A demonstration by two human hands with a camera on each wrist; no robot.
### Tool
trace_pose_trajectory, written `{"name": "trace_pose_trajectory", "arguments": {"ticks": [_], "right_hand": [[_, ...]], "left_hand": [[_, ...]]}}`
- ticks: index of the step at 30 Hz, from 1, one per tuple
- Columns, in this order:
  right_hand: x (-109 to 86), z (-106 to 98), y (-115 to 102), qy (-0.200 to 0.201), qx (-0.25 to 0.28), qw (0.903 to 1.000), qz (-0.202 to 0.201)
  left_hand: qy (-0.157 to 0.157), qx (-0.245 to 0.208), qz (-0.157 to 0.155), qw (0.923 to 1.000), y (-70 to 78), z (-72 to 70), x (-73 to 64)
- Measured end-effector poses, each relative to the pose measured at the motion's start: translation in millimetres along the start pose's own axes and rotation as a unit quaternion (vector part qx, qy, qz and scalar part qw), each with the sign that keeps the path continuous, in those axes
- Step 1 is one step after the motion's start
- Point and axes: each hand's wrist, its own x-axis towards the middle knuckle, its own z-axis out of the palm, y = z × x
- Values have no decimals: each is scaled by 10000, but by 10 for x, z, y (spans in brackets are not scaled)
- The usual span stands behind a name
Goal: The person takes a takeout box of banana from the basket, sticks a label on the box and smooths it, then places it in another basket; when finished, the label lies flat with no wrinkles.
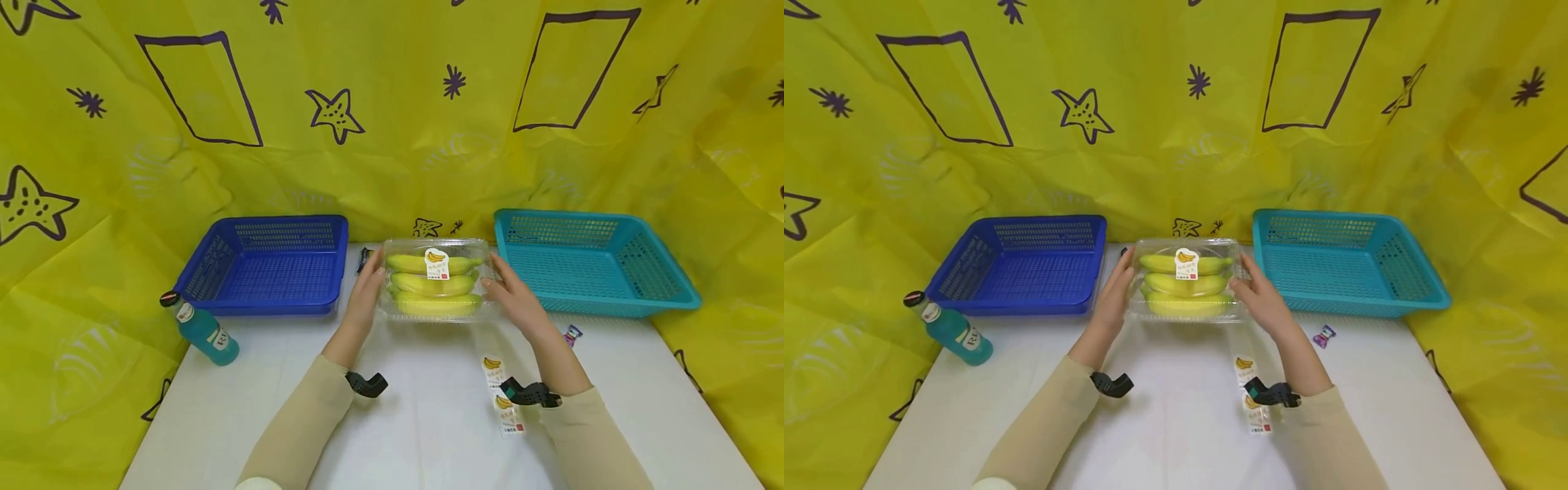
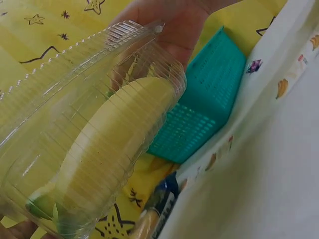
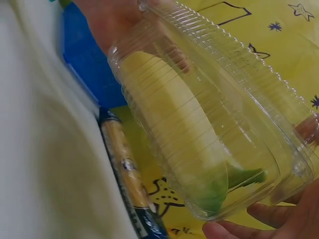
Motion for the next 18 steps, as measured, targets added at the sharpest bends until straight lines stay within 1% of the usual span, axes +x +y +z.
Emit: {"name": "trace_pose_trajectory", "arguments": {"ticks": [6, 11, 13, 15, 18], "right_hand": [[-32, -239, -50, 144, 32, 9999, -34], [-75, -419, -64, 404, 71, 9991, 102], [-87, -484, -72, 532, 105, 9983, 195], [-95, -547, -63, 660, 225, 9972, 286], [-95, -640, -21, 850, 428, 9949, 346]], "left_hand": [[239, 41, -238, 9994, 151, 244, 154], [629, 136, -232, 9977, 223, 480, 275], [831, 218, -345, 9957, 242, 565, 322], [968, 293, -515, 9935, 254, 643, 369], [1016, 360, -748, 9913, 278, 762, 430]]}}
